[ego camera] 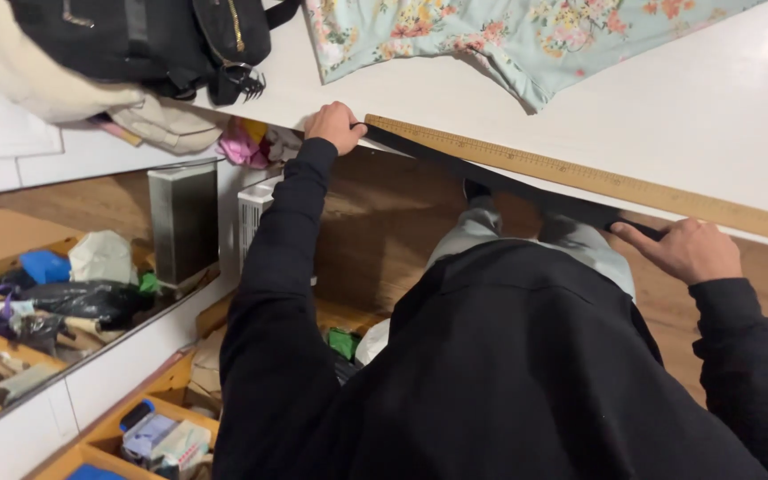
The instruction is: The recorder is measuring, cutting, and sealing the ends of a black leather strap using a ruler, scissors, and a lighter in a workshop environment.
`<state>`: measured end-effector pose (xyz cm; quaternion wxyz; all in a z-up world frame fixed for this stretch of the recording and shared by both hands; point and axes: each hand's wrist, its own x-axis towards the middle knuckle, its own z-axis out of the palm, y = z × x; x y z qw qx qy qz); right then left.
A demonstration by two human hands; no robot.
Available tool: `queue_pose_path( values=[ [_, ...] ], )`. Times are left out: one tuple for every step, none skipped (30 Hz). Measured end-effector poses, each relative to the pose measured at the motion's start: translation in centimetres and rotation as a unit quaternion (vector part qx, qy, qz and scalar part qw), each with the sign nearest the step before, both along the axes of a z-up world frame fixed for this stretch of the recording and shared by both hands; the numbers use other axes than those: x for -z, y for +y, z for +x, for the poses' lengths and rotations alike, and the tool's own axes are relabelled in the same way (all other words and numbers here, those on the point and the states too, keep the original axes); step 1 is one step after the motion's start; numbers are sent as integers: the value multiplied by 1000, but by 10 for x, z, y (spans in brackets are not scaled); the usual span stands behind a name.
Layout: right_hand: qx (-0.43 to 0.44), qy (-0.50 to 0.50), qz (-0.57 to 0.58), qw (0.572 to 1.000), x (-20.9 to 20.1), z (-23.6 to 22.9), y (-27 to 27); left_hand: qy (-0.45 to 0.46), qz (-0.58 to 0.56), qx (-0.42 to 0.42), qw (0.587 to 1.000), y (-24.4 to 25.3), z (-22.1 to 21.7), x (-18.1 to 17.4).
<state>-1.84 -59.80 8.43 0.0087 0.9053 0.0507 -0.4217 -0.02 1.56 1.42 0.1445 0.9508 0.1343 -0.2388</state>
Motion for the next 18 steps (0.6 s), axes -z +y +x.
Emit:
queue_pose_path(
  values=[
    [7, -7, -9, 1000, 3, -3, -2, 7, -7, -6, 1000, 2, 3, 2],
    [11, -14, -16, 1000, 8, -5, -5, 14, -13, -13, 1000, 3, 5, 5],
    [15, -12, -21, 1000, 15, -6, -9, 16, -18, -9, 1000, 7, 3, 12],
    [14, -20, -21, 999, 22, -7, -15, -7, -31, -9, 999, 9, 2, 19],
    [13, -28, -22, 999, 30, -8, -22, -29, -44, -10, 999, 10, 2, 26],
    [24, -28, -30, 999, 33, -5, -20, -28, -52, 1, 998, 13, 2, 19],
    [13, -13, -23, 1000, 37, -4, -21, 2, -16, 17, 1000, 15, 0, 12],
    [9, -5, -24, 1000, 35, -3, -37, 23, 12, 41, 999, 2, 6, 12],
    [26, -12, -41, 999, 30, 3, -30, 16, -4, 58, 998, 3, 12, 13],
    [41, -23, -52, 998, 21, 6, -23, 37, 6, 43, 998, 6, 11, 17],
    [56, -34, -64, 996, 15, 11, -16, 59, 17, 30, 998, 10, 12, 22],
    [66, -30, -78, 994, 26, 13, -14, 63, 4, 42, 997, 8, 13, 25],
    [49, -52, -80, 994, 36, 14, -13, 58, 14, 30, 998, 6, 12, 28],
    [27, -76, -77, 994, 49, 21, -6, 51, 29, 15, 998, 11, 13, 27],
    [33, -73, -85, 993, 48, 24, 0, 53, 22, 22, 998, 5, 14, 23],
    [29, -86, -98, 991, 50, 29, 9, 52, 22, 11, 998, 3, 14, 18],
    [24, -99, -111, 989, 53, 34, 19, 50, 23, -1, 998, 3, 13, 12],
    [26, -96, -113, 989, 49, 37, 25, 54, 22, 1, 998, 2, 12, 12]
  ],
)
